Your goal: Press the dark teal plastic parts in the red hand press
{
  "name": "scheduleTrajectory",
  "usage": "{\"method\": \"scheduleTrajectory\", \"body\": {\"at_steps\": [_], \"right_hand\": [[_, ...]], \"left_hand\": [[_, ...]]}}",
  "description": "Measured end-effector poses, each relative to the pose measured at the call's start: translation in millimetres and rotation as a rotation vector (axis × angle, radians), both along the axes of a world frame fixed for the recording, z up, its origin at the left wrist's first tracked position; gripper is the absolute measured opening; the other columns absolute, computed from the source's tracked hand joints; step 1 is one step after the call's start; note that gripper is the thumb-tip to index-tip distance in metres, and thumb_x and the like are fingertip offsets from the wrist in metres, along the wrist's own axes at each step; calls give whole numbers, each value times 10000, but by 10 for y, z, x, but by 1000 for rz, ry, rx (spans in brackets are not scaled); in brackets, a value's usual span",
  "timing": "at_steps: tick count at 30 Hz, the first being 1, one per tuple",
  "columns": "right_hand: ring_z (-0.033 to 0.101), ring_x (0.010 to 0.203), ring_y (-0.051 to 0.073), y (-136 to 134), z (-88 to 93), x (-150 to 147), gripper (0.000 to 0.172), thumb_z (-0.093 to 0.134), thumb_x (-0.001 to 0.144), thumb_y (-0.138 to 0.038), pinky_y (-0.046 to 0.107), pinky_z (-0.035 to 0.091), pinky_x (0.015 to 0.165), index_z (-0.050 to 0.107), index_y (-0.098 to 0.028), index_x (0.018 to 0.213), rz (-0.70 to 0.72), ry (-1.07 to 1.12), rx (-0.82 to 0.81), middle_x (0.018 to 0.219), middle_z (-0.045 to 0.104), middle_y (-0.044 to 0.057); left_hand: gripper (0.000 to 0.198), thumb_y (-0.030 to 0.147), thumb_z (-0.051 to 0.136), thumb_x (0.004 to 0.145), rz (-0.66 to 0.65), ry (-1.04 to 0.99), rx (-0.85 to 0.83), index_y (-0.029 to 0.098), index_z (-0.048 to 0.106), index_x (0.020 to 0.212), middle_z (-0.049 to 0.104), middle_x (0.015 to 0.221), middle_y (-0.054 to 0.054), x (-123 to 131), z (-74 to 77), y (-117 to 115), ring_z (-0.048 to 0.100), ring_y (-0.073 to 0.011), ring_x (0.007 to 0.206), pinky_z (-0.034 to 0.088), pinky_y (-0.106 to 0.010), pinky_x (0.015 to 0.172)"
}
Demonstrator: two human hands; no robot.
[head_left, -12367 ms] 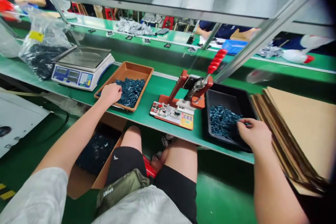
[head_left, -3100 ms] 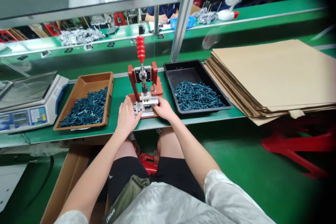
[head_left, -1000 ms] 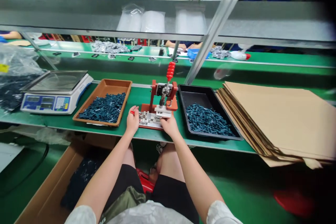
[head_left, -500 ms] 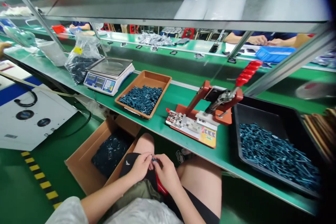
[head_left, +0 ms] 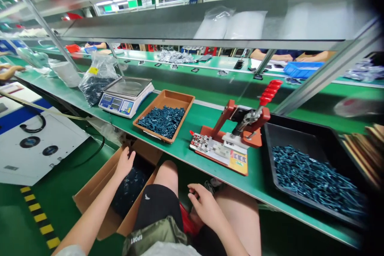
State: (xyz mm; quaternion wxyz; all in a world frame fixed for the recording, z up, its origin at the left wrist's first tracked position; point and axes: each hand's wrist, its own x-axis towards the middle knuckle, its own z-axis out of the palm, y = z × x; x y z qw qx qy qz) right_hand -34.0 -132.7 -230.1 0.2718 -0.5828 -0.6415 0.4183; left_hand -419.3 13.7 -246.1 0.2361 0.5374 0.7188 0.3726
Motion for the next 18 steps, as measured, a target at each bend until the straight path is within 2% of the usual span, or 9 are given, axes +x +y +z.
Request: {"method": "scheduleTrajectory", "body": {"at_steps": [2, 4, 7, 12, 15, 18], "right_hand": [[674, 959, 217, -45, -23, 72, 309, 504, 956, -286, 358, 534, 918, 680, -203, 1196, -25, -13, -18, 1115, 705, 93], [679, 989, 223, -83, -11, 123, 314, 505, 951, -283, 360, 532, 938, 686, -198, 1194, -32, -24, -29, 1125, 712, 97], [687, 1001, 221, -140, 50, 160, 310, 517, 937, -259, 348, 530, 948, 702, -204, 1179, -32, -25, -22, 1113, 724, 89], [702, 934, 229, -222, 44, 186, 287, 551, 899, -207, 354, 552, 876, 739, -244, 1112, -116, 2, 47, 1037, 743, 63], [708, 910, 238, -242, 31, 183, 273, 568, 883, -194, 361, 559, 855, 757, -261, 1069, -146, 13, 88, 975, 750, 51], [712, 885, 232, -269, 210, 243, 284, 569, 866, -174, 345, 568, 827, 766, -264, 1050, -111, 12, 103, 960, 758, 47]], "left_hand": [[624, 514, 516, 961, 66, -192, 120, 159, 476, 1473, 475, 1568, -209, 250, 245, 256, 477, -294, 1461, 382, -462, 1223], [669, 536, 462, 992, 117, -294, 223, 163, 389, 1542, 374, 1642, -187, 504, 472, 493, 360, -265, 1537, 295, -413, 1274], [715, 530, 383, 1019, 208, -356, 277, 133, 266, 1602, 243, 1700, -185, 799, 684, 784, 239, -255, 1586, 190, -395, 1307], [784, 472, 354, 1020, 227, -263, 255, 34, 113, 1625, 143, 1711, -236, 1016, 742, 1063, 162, -284, 1603, 133, -413, 1316], [814, 463, 339, 1013, 239, -209, 209, -2, 63, 1622, 107, 1711, -253, 1035, 728, 1084, 138, -285, 1607, 135, -390, 1315], [813, 453, 368, 988, 250, -123, 239, -10, 124, 1610, 156, 1696, -266, 993, 770, 1016, 150, -298, 1605, 147, -427, 1312]]}}
